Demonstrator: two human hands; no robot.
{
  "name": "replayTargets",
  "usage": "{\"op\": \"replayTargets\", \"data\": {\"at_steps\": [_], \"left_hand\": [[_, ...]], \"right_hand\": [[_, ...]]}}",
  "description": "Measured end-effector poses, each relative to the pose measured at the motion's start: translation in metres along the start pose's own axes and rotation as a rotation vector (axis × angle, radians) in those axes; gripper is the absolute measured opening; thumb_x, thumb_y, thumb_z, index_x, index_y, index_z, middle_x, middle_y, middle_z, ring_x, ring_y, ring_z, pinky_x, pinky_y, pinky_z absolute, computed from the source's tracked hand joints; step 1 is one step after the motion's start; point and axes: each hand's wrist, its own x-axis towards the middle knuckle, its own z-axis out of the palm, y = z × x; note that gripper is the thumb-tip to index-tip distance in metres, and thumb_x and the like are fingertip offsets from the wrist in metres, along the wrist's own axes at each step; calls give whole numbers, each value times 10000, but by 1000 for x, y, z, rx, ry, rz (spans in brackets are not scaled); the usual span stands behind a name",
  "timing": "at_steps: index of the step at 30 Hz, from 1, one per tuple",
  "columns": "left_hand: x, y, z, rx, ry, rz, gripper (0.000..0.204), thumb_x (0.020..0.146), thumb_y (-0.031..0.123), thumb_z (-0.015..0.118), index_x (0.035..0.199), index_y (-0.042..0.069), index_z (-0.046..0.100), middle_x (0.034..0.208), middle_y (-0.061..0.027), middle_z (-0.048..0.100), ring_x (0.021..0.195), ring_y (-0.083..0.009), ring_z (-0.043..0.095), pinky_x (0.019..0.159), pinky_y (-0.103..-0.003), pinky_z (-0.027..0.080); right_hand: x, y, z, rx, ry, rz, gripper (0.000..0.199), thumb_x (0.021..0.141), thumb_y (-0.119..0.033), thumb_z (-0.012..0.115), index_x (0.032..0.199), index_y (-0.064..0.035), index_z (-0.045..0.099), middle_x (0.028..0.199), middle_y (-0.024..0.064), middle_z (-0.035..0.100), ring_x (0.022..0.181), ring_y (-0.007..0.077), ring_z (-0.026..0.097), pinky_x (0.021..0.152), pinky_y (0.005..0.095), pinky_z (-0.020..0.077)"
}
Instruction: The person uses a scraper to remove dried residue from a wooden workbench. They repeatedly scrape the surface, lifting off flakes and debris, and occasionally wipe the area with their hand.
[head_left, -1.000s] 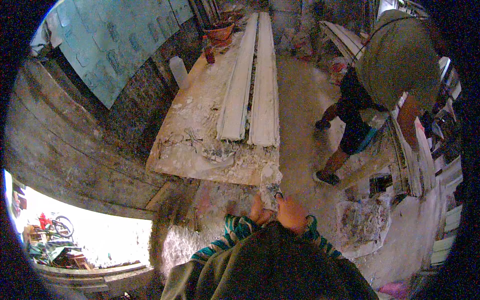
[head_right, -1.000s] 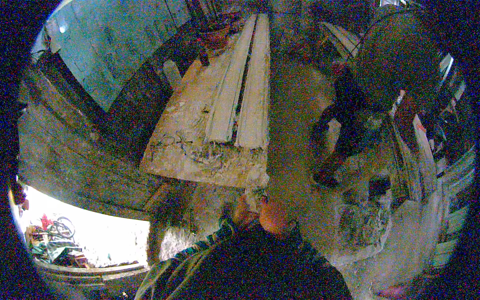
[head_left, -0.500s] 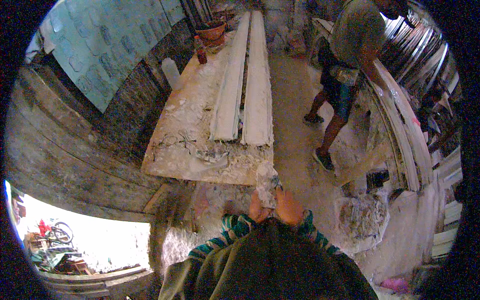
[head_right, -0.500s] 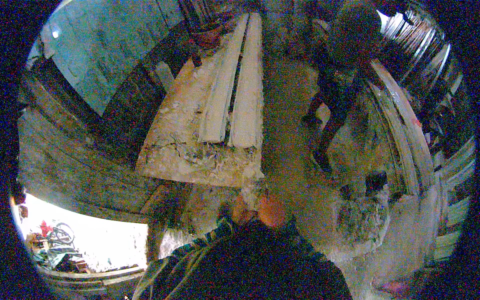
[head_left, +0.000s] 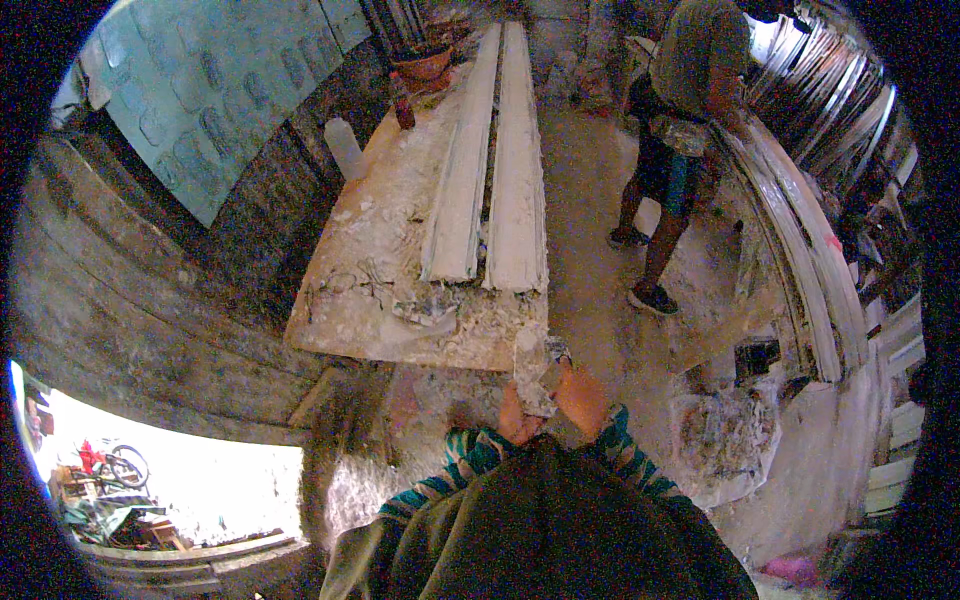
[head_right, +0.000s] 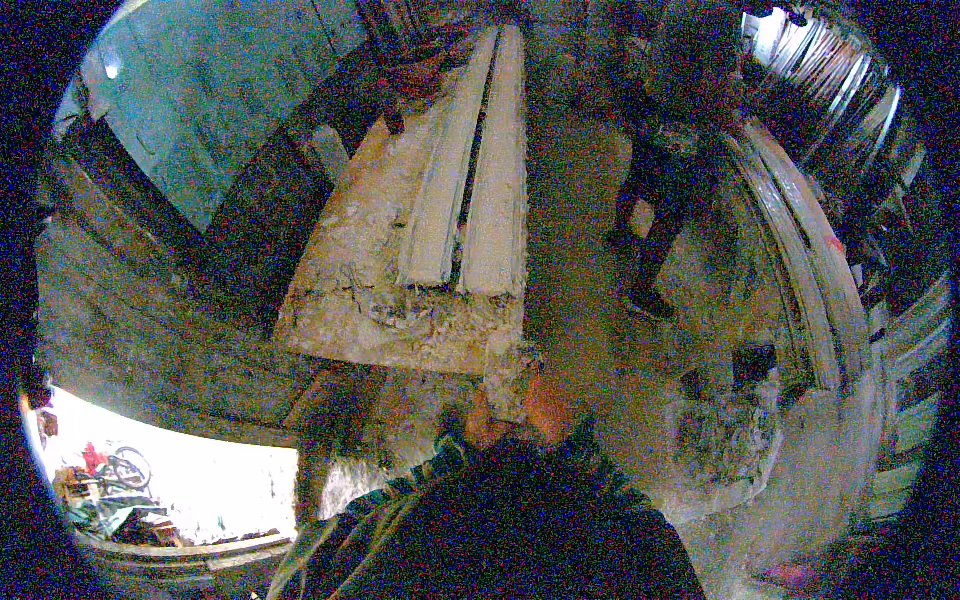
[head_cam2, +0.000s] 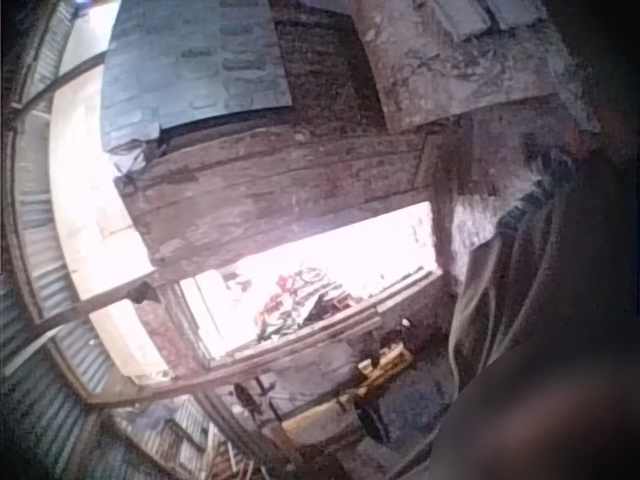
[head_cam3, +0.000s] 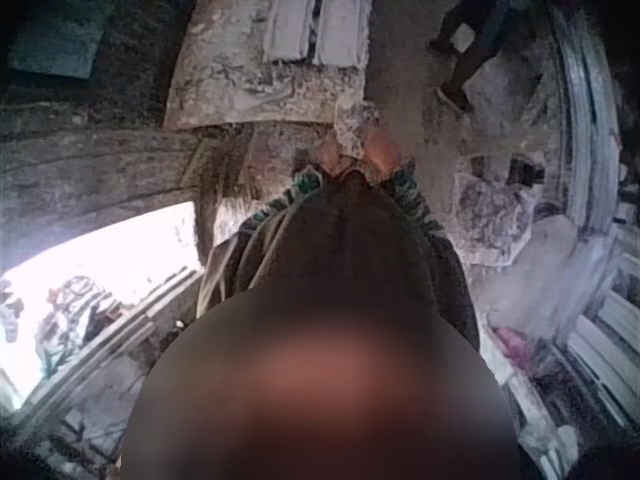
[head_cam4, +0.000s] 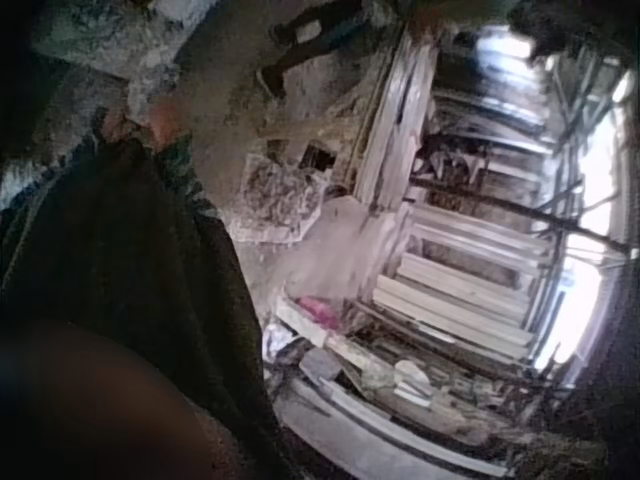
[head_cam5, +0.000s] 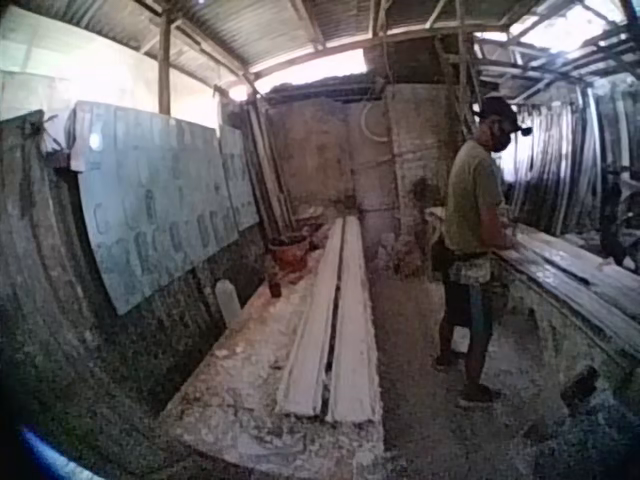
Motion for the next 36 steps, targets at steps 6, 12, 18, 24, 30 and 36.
{"op": "replayTargets", "data": {"at_steps": [6,12,18,24,30,36], "left_hand": [[0,3,4,196,-36,49,504,979,463,337,1276,77,464,1162,-78,585,1017,-236,585,868,-382,500],[-6,1,11,219,50,90,507,982,484,308,1238,85,489,1109,-61,596,974,-229,588,867,-373,491],[1,3,8,83,-126,34,523,982,488,302,1265,85,476,1151,-68,588,997,-234,588,879,-379,489],[-4,3,12,103,154,30,490,988,451,301,1233,71,490,1130,-65,590,990,-239,590,888,-371,488],[1,1,5,220,14,132,502,994,453,274,1245,71,481,1114,-76,597,988,-236,590,867,-373,498],[2,0,-13,119,84,-15,523,993,483,267,1243,77,483,1099,-76,600,963,-232,598,847,-368,503]], "right_hand": [[-11,1,7,49,-174,116,465,873,-278,575,1238,-1,504,903,260,605,845,442,606,666,515,496],[-6,1,-1,11,-17,-2,461,917,-320,492,1254,-6,503,887,234,604,791,420,607,640,511,494],[-9,0,5,17,-117,102,480,887,-288,547,1275,-12,484,897,241,604,782,423,605,639,510,496],[-7,5,3,-8,33,-34,449,887,-258,527,1263,-13,501,904,268,609,773,434,606,645,514,503],[-12,7,10,-1,12,-45,473,859,-221,554,1275,-5,486,886,278,605,744,430,606,626,510,501],[-4,10,4,-54,-63,-25,450,862,-170,492,1293,-42,479,919,275,602,757,436,609,636,507,504]]}}
